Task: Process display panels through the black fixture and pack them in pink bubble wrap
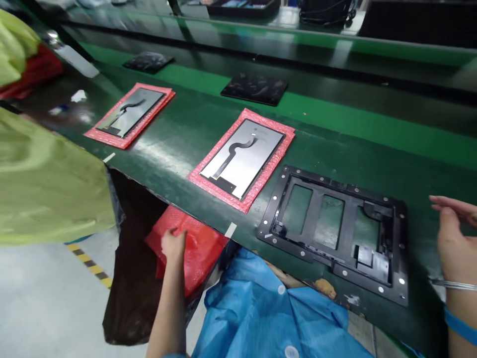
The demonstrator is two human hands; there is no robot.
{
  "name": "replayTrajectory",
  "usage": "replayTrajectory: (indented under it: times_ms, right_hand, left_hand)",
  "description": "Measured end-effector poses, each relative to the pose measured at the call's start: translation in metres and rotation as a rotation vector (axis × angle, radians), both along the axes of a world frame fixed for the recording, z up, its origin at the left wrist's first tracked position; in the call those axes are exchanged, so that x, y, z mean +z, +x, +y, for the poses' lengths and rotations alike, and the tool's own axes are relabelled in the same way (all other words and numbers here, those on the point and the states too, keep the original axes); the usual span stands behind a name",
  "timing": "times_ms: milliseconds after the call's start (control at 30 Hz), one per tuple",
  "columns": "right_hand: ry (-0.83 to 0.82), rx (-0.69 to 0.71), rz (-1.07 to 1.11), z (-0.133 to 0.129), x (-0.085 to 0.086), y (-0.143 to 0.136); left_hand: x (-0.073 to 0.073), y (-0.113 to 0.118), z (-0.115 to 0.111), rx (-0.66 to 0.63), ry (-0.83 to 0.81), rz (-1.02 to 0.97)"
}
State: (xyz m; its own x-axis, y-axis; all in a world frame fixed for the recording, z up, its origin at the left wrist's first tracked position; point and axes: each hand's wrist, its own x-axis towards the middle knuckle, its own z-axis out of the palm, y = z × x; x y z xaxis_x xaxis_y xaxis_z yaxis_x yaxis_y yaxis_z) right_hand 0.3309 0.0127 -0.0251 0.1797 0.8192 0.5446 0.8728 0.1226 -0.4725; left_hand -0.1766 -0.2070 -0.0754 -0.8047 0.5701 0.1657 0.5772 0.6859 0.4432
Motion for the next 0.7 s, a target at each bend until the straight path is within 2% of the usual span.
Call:
replayTrajectory:
  times_ms: [33, 100, 167, 233, 267, 300, 333, 400, 433, 567, 700]
  right_hand:
    - [0.006, 0.008, 0.043, 0.0, 0.0, 0.0]
    - [0.013, 0.027, 0.09, 0.001, 0.0, -0.001]
    - [0.016, 0.024, 0.042, 0.002, 0.0, -0.002]
    - [0.041, 0.017, 0.013, 0.003, -0.002, -0.003]
    - [0.053, 0.019, 0.012, 0.004, -0.003, -0.003]
    - [0.056, 0.025, 0.02, 0.004, -0.003, -0.003]
    - [0.05, 0.032, 0.034, 0.004, -0.003, -0.003]
    - [0.029, 0.042, 0.057, 0.004, -0.003, -0.004]
    - [0.02, 0.046, 0.058, 0.004, -0.003, -0.005]
    - [0.044, 0.06, 0.043, 0.003, -0.001, -0.006]
    - [0.027, 0.027, 0.051, 0.004, 0.0, -0.005]
  left_hand:
    - [0.005, 0.002, 0.008, 0.039, 0.055, 0.036]
    - [0.024, 0.005, 0.03, 0.144, 0.212, 0.146]
    - [0.049, 0.01, 0.061, 0.097, 0.331, 0.229]
    - [0.07, 0.018, 0.1, -0.204, 0.37, 0.2]
    - [0.076, 0.023, 0.121, -0.325, 0.298, 0.156]
    - [0.08, 0.028, 0.14, -0.385, 0.173, 0.112]
    - [0.08, 0.033, 0.158, -0.387, 0.057, 0.103]
    - [0.076, 0.042, 0.185, -0.33, -0.097, 0.135]
    - [0.073, 0.044, 0.194, -0.296, -0.123, 0.162]
    - [0.064, 0.033, 0.208, -0.233, -0.061, 0.156]
    - [0.076, 0.006, 0.206, -0.236, 0.02, 0.021]
